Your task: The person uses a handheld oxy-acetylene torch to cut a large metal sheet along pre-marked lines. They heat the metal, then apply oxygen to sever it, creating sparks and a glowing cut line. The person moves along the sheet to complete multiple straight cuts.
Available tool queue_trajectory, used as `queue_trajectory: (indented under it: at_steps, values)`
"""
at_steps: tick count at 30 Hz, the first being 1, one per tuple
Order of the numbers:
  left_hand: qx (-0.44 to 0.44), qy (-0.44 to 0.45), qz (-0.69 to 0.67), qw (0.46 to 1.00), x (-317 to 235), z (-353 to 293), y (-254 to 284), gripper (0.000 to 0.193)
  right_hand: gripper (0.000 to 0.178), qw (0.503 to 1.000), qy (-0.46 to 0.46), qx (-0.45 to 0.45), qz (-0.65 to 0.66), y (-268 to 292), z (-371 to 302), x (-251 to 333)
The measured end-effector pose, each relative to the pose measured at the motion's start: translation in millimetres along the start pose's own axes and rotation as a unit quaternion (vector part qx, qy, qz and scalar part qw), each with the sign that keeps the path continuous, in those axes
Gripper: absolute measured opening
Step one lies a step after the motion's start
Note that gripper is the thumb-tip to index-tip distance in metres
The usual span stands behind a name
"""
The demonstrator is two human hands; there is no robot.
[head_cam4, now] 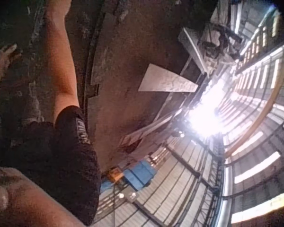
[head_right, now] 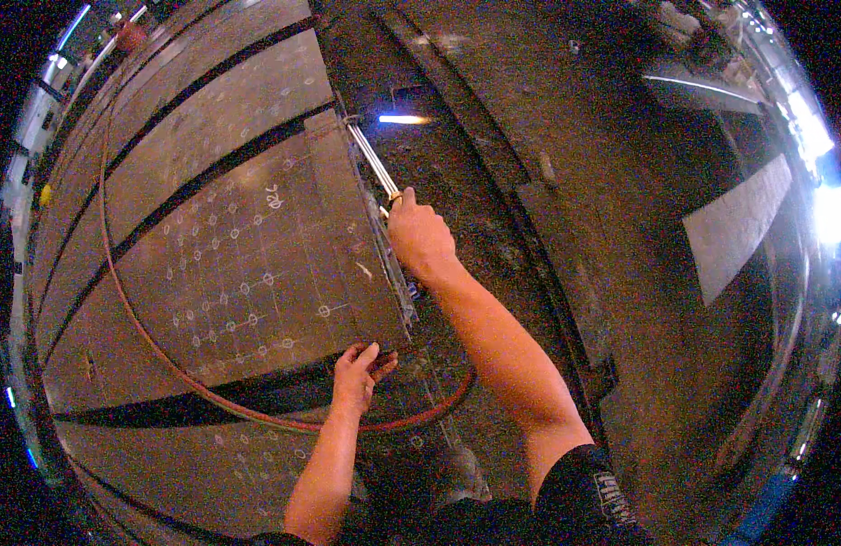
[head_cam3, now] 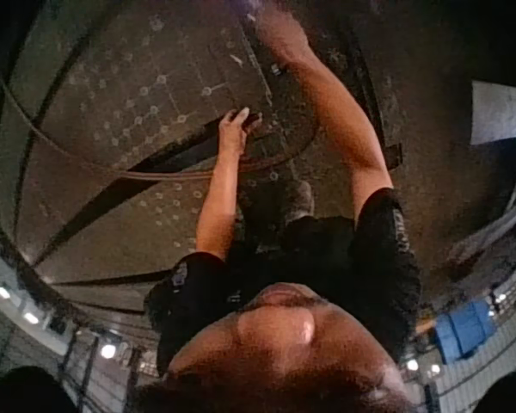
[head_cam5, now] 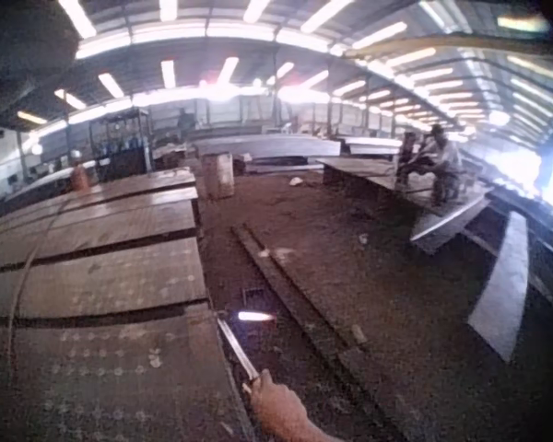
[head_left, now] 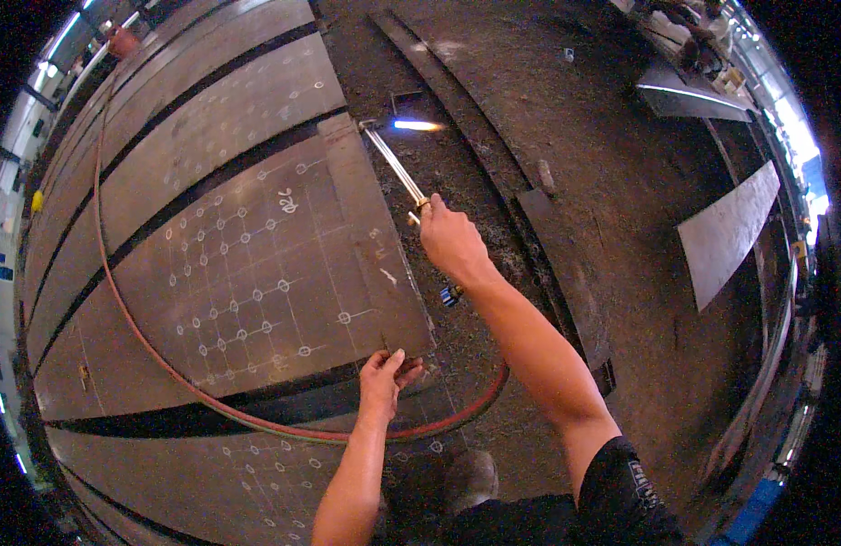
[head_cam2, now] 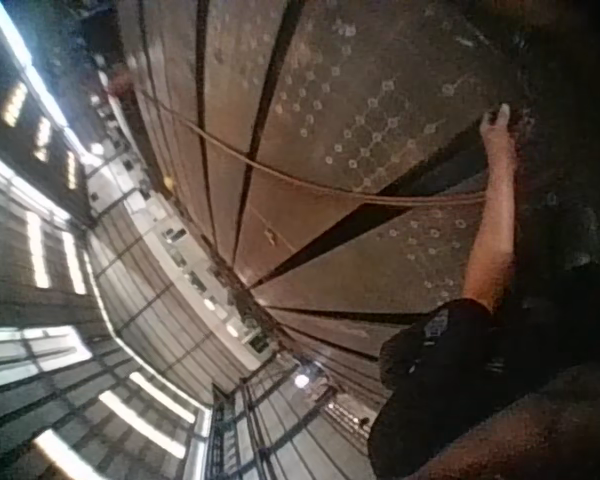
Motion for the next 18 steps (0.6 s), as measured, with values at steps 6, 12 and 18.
queue_trajectory:
  at_steps: [6,12,18]
  values:
    - [-0.004,0.001,0.006,1.000,0.7,3.9,-2.4,0.019,0.051,0.998,0.004,-0.020,-0.052,-1.1,-8.8,1.1]
    - [0.001,-0.005,0.020,1.000,0.2,1.9,-2.5,0.020,0.052,0.997,0.012,-0.028,-0.074,-4.1,-8.7,-0.1]
    - [0.000,-0.008,0.029,1.000,3.4,2.1,-1.6,0.020,0.051,0.995,0.011,-0.036,-0.096,-3.2,-12.9,3.4]
Point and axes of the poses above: each hand's wrist, its own z-axis towards the middle knuckle, its own y-axis out of the back of the hand, x = y × z, the point moved 3 cm from there along z, towards the middle knuckle, and after that the axes turned 1 degree about -z, right-handed, at the moved point
